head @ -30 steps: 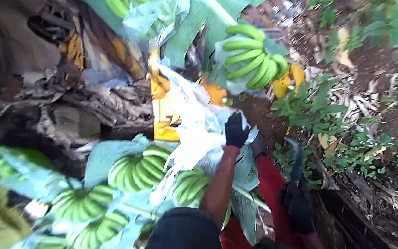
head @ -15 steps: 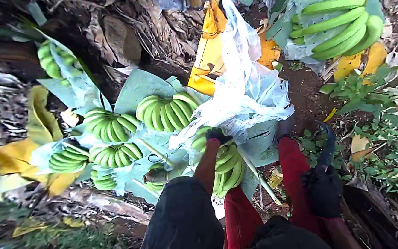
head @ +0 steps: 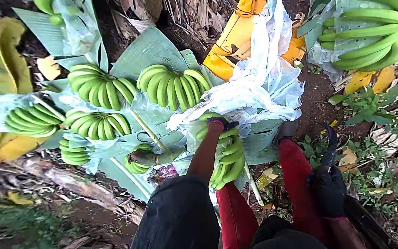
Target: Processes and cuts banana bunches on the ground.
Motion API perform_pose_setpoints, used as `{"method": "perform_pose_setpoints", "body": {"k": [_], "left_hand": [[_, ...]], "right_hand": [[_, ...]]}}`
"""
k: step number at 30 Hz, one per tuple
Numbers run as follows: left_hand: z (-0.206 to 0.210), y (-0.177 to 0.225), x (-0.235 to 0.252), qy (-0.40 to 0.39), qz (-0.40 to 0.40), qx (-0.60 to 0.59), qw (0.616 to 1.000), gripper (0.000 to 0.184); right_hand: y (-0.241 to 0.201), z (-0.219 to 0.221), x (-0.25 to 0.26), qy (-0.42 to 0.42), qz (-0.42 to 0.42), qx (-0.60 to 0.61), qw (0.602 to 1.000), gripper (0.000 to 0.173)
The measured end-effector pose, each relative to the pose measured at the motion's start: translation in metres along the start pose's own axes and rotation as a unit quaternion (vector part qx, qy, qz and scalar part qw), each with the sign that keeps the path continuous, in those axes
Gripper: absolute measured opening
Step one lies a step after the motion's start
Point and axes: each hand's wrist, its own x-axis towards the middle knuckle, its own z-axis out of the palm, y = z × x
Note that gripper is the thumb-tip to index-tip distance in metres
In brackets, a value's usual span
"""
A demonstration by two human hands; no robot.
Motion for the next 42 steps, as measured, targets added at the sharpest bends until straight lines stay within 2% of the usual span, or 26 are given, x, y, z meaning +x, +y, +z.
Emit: {"method": "perform_pose_setpoints", "body": {"k": [4,8,12,17,22,26,29,32,36,38,42], "left_hand": [[0.013,-0.012,-0.026,-0.019,-0.031,-0.113,0.993,0.048],[0.034,-0.023,-0.027,-0.023,-0.017,-0.069,0.997,0.054],[0.066,-0.035,-0.055,-0.011,-0.017,-0.106,0.994,0.075],[0.137,-0.037,-0.109,0.03,-0.012,-0.167,0.985,0.089],[0.239,-0.021,-0.156,0.083,-0.022,-0.222,0.971,0.093],[0.302,-0.02,-0.168,0.097,-0.013,-0.213,0.972,0.093],[0.334,-0.019,-0.18,0.089,-0.001,-0.238,0.967,0.094],[0.346,-0.017,-0.188,0.052,0.013,-0.263,0.963,0.098],[0.341,-0.019,-0.196,-0.027,0.018,-0.297,0.954,0.098],[0.329,-0.022,-0.198,-0.072,0.025,-0.298,0.951,0.088],[0.279,-0.021,-0.202,-0.166,0.062,-0.269,0.947,0.054]], "right_hand": [[0.009,0.002,-0.005,-0.008,-0.011,-0.016,1.0,0.033],[0.01,0.003,-0.007,-0.017,-0.002,-0.043,0.999,0.035],[0.001,0.009,-0.003,-0.036,-0.011,-0.098,0.995,0.034],[-0.009,0.011,0.007,-0.087,-0.013,-0.186,0.979,0.04],[0.002,0.011,-0.001,-0.125,-0.015,-0.264,0.956,0.044],[0.015,0.022,-0.012,-0.149,-0.035,-0.323,0.934,0.048],[0.022,0.031,-0.023,-0.167,-0.035,-0.335,0.927,0.047],[0.026,0.04,-0.031,-0.166,-0.032,-0.342,0.924,0.047],[0.037,0.047,-0.041,-0.172,-0.033,-0.375,0.911,0.046],[0.043,0.05,-0.046,-0.171,-0.031,-0.378,0.909,0.046],[0.055,0.049,-0.046,-0.169,-0.034,-0.373,0.912,0.045]]}}
